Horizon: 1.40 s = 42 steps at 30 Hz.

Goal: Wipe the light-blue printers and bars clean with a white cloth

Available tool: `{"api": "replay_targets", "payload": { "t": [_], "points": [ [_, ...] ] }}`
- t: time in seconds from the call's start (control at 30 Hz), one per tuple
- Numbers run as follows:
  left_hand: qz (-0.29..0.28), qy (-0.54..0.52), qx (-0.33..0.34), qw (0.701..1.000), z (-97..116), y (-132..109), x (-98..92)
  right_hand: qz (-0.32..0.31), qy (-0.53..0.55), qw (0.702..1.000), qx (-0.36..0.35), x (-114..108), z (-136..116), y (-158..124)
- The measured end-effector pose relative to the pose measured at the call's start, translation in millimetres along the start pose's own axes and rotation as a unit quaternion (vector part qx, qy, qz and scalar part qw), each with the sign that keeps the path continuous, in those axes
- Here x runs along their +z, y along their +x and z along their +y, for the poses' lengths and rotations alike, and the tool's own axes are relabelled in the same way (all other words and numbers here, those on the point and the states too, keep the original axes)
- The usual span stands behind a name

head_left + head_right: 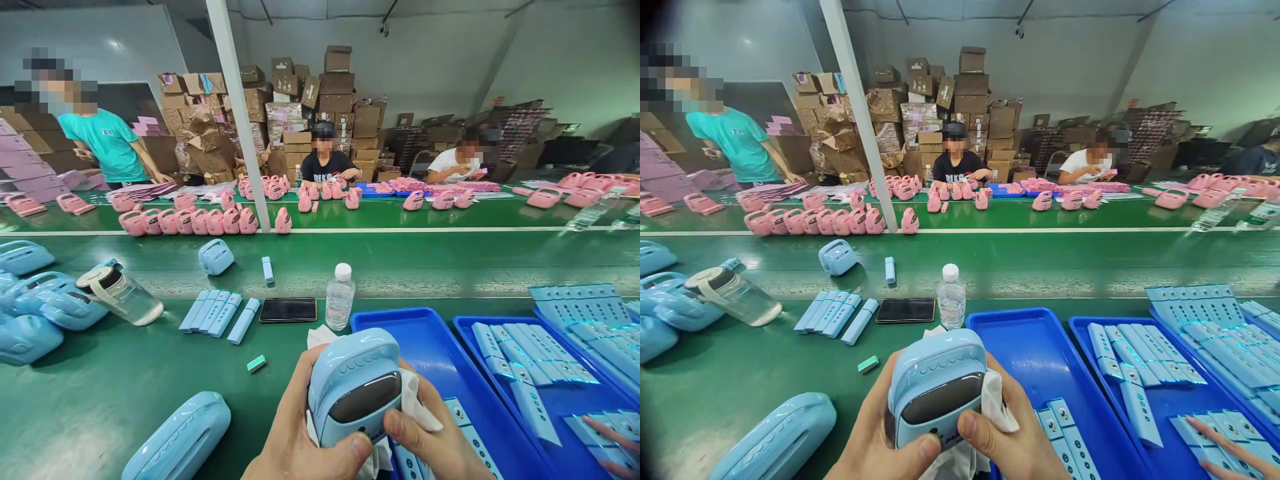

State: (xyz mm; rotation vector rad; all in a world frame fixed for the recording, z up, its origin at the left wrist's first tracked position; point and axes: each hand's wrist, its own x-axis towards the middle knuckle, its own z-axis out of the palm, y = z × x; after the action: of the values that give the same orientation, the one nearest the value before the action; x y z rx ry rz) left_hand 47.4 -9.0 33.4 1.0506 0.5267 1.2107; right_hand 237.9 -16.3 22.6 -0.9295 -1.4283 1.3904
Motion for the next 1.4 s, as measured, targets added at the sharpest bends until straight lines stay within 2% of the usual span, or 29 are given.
{"api": "replay_targets", "payload": {
  "t": [0.17, 0.3, 0.5, 0.63, 0.7, 0.87, 0.93, 1.03, 1.17, 1.27, 1.33, 1.4],
  "points": [
    [0.035, 0.016, 0.01, 0.999, -2, -6, -1.6, 0.018, 0.045, 0.999, -0.013, 12, 3, 0],
    [0.039, 0.041, -0.002, 0.998, -2, -11, -5.4, 0.019, 0.071, 0.997, -0.016, 18, 9, -4],
    [0.05, 0.055, 0.029, 0.997, -6, -18, -11.4, 0.025, 0.026, 0.999, 0.001, 17, 10, -9],
    [0.024, 0.058, -0.023, 0.998, -6, -18, -15.6, 0.006, 0.067, 0.998, -0.001, 18, 11, -3],
    [0.024, 0.072, -0.026, 0.997, -5, -16, -18.5, -0.001, 0.088, 0.996, -0.001, 20, 12, 2],
    [0.082, 0.114, -0.004, 0.99, -6, -15, -22.7, 0.002, 0.101, 0.995, 0.007, 28, 17, 10],
    [0.108, 0.12, -0.022, 0.987, -8, -17, -23.0, 0.054, 0.164, 0.983, 0.057, 24, 20, 7],
    [0.156, 0.126, -0.044, 0.979, -10, -19, -23.3, 0.197, 0.292, 0.928, 0.124, 10, 26, 1],
    [0.188, 0.125, -0.041, 0.973, -11, -19, -22.5, 0.317, 0.322, 0.886, 0.107, -9, 22, -1],
    [0.185, 0.103, -0.024, 0.977, -10, -18, -21.1, 0.41, 0.33, 0.847, 0.074, -11, 10, 6],
    [0.193, 0.094, -0.016, 0.977, -10, -18, -21.2, 0.441, 0.357, 0.819, 0.084, -10, 5, 12],
    [0.206, 0.102, -0.01, 0.973, -10, -19, -21.8, 0.445, 0.381, 0.802, 0.119, -10, 4, 17]
  ]
}}
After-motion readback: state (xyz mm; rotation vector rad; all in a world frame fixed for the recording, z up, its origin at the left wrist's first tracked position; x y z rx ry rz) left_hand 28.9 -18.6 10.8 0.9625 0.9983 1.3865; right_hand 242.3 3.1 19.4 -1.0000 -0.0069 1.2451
